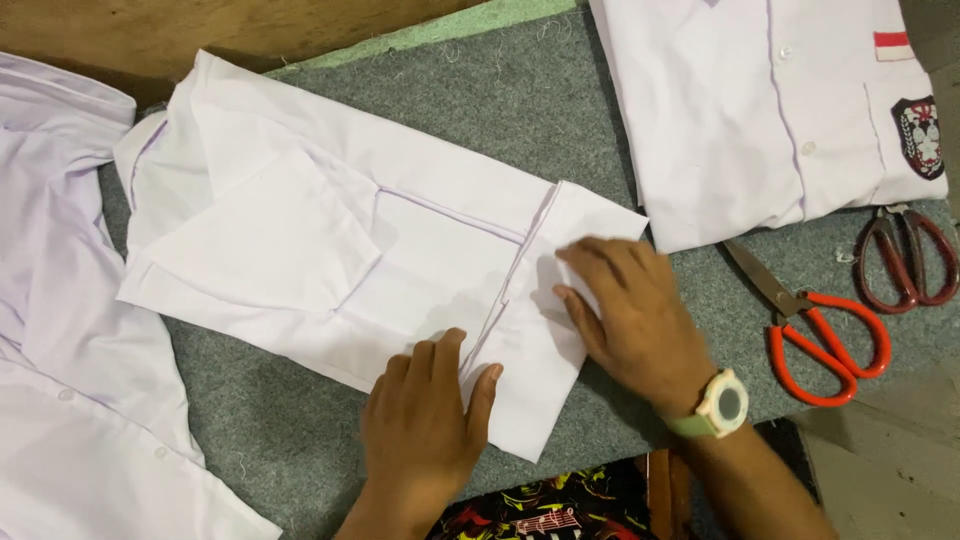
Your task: Folding a white long-sleeved shirt into a neat rectangular shape on a padded work surface.
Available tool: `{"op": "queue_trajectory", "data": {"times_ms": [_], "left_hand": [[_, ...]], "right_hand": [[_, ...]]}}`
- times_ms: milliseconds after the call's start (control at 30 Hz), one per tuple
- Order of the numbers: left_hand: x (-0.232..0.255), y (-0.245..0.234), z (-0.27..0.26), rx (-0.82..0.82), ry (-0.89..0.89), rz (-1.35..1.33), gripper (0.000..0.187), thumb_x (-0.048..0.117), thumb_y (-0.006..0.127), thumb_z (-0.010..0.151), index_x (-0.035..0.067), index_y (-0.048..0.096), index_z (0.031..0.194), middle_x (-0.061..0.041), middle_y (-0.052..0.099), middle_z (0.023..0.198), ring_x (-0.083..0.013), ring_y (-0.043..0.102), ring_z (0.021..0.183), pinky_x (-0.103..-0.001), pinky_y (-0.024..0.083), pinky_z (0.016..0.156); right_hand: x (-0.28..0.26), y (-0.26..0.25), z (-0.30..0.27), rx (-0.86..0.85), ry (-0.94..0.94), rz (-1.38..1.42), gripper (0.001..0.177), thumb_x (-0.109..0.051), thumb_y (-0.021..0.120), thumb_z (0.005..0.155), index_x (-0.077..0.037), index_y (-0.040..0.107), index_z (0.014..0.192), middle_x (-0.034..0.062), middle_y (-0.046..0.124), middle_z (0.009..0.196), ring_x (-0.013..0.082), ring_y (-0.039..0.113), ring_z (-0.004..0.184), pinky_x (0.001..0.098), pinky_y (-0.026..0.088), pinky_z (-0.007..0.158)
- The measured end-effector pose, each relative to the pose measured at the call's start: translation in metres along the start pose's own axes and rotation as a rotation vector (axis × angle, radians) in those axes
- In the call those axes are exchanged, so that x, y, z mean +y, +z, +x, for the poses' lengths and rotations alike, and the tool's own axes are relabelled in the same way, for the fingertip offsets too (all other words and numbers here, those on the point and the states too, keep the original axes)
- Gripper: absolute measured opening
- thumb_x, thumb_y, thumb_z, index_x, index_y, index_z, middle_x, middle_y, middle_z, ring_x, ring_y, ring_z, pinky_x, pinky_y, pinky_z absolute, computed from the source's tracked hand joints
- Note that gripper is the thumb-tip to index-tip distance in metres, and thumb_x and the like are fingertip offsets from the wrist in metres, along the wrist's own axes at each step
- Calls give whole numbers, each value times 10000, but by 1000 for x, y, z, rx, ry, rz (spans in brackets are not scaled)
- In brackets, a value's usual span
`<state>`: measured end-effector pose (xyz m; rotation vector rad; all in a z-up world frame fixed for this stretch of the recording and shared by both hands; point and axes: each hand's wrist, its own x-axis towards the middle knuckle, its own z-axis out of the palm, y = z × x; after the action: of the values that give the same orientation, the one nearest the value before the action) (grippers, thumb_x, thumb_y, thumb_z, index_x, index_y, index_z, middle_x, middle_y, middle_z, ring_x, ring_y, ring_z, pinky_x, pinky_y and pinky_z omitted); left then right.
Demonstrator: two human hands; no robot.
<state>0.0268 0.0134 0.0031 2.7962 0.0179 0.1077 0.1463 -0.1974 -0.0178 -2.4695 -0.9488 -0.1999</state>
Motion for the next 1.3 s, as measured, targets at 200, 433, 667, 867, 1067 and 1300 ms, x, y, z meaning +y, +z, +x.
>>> {"op": "queue_trajectory", "data": {"times_ms": [200,433,667,867,1067,1300], "left_hand": [[-4,-7,-11,-455,-332,-49,538,549,489,1008,180,498,1399,-31,715,1196,-320,722,982,-559,614,657],[-9,-17,9,-415,-249,-96,475,479,599,1002,159,524,1345,-17,724,952,-270,698,863,-467,573,670],[-36,28,115,41,366,-108,262,171,678,959,109,696,1213,-116,658,1064,-364,632,1044,-472,488,829],[-27,26,147,-140,427,-272,243,126,679,927,108,746,1160,-88,669,1036,-290,584,1062,-427,403,915],[-27,26,149,-117,368,-399,134,142,692,936,136,771,1045,-53,683,924,-267,602,996,-408,409,892],[-34,28,153,-145,359,-445,99,149,629,988,130,727,993,-36,660,896,-232,610,976,-393,413,889]], "right_hand": [[30,10,41,-17,-166,-121,307,-177,603,1050,26,593,1280,219,621,1369,389,579,1288,499,494,1025],[46,26,42,-72,-247,46,378,-110,618,1024,56,551,1357,276,568,1433,431,534,1365,541,438,1155],[49,38,36,27,-223,14,426,-152,667,1009,-16,575,1401,186,622,1370,366,569,1361,467,406,1165],[49,43,35,72,-211,60,469,-146,690,990,9,549,1410,193,620,1372,374,562,1365,479,397,1172],[48,39,38,30,-206,92,487,-100,708,964,21,539,1405,216,625,1342,396,571,1346,506,387,1177],[45,37,38,36,-188,83,490,-100,720,959,31,543,1398,218,623,1351,395,567,1355,504,393,1173]]}}
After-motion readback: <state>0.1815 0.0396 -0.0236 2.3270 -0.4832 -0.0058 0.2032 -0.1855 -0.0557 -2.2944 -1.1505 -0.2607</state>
